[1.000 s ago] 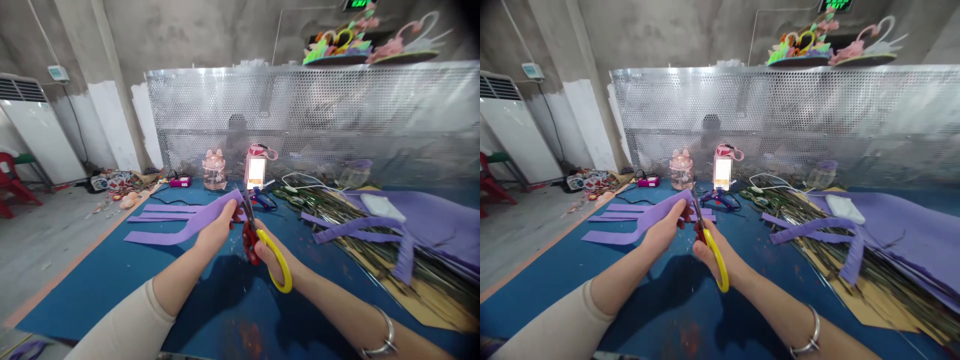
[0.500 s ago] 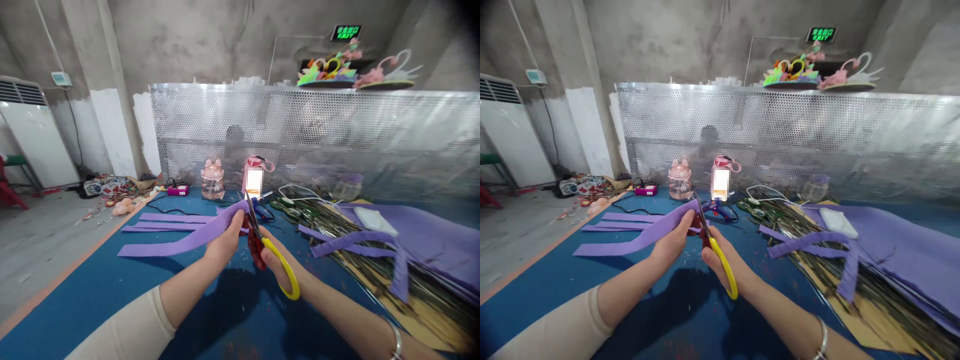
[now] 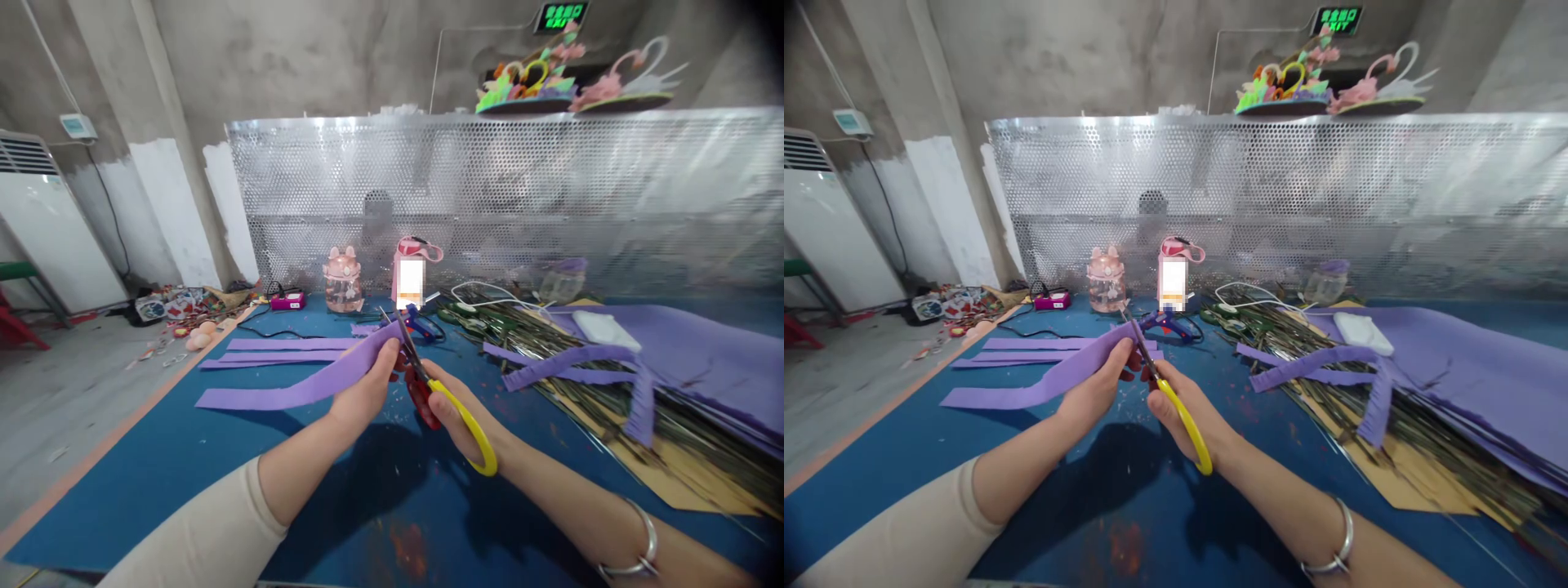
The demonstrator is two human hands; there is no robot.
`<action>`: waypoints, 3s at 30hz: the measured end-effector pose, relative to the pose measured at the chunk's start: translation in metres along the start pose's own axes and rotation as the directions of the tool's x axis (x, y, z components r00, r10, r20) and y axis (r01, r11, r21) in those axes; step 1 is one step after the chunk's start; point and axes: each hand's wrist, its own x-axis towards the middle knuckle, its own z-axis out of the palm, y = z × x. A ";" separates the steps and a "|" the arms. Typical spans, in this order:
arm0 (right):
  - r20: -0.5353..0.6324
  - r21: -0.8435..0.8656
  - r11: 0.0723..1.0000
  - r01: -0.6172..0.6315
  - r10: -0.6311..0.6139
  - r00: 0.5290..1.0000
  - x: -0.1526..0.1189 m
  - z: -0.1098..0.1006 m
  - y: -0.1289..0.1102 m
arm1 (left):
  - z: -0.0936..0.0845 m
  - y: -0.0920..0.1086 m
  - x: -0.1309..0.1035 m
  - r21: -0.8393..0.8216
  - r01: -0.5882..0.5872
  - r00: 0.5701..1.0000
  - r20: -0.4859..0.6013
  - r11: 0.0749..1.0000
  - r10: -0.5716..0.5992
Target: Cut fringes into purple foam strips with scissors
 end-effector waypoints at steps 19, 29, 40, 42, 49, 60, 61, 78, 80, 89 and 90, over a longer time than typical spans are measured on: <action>-0.055 0.179 0.983 -0.051 0.061 0.997 -0.006 0.012 0.011 | -0.004 -0.006 0.002 0.203 -0.111 0.987 0.134 0.973 0.085; -0.144 0.098 0.988 -0.121 0.134 0.980 -0.005 0.013 0.003 | -0.003 -0.007 0.002 0.274 -0.095 0.992 0.102 0.957 0.070; -0.220 -0.165 0.981 -0.101 0.063 0.973 -0.003 0.010 0.001 | -0.004 -0.008 0.002 0.281 -0.105 0.991 0.108 0.954 0.077; -0.229 -0.233 0.969 -0.086 0.031 0.973 -0.002 0.010 0.000 | -0.004 -0.009 0.002 0.285 -0.112 0.990 0.115 0.952 0.082; -0.227 -0.351 0.934 -0.075 -0.007 0.974 -0.001 0.009 -0.001 | -0.005 -0.010 0.002 0.296 -0.093 0.991 0.120 0.951 0.059; -0.162 -0.516 0.857 -0.011 -0.086 0.983 0.000 -0.001 -0.007 | -0.005 -0.005 0.006 0.330 -0.073 0.994 0.095 0.941 0.044; -0.133 -0.514 0.857 0.011 -0.093 0.987 0.000 -0.002 -0.008 | -0.005 -0.005 0.006 0.312 -0.077 0.995 0.085 0.947 0.053; -0.126 -0.430 0.889 0.154 -0.229 0.965 0.004 0.005 -0.007 | -0.005 -0.005 -0.004 0.303 -0.065 0.992 0.124 0.951 0.028; -0.139 -0.396 0.902 0.172 -0.244 0.960 0.005 0.006 -0.009 | -0.004 -0.007 -0.006 0.283 -0.059 0.990 0.137 0.957 0.021; -0.172 -0.523 0.846 0.105 -0.226 0.959 0.000 0.008 -0.002 | -0.003 -0.008 -0.008 0.298 -0.050 0.995 0.096 0.953 0.022; -0.172 -0.549 0.830 0.100 -0.229 0.958 0.000 0.008 0.000 | -0.004 -0.008 -0.008 0.312 -0.044 0.996 0.089 0.949 0.017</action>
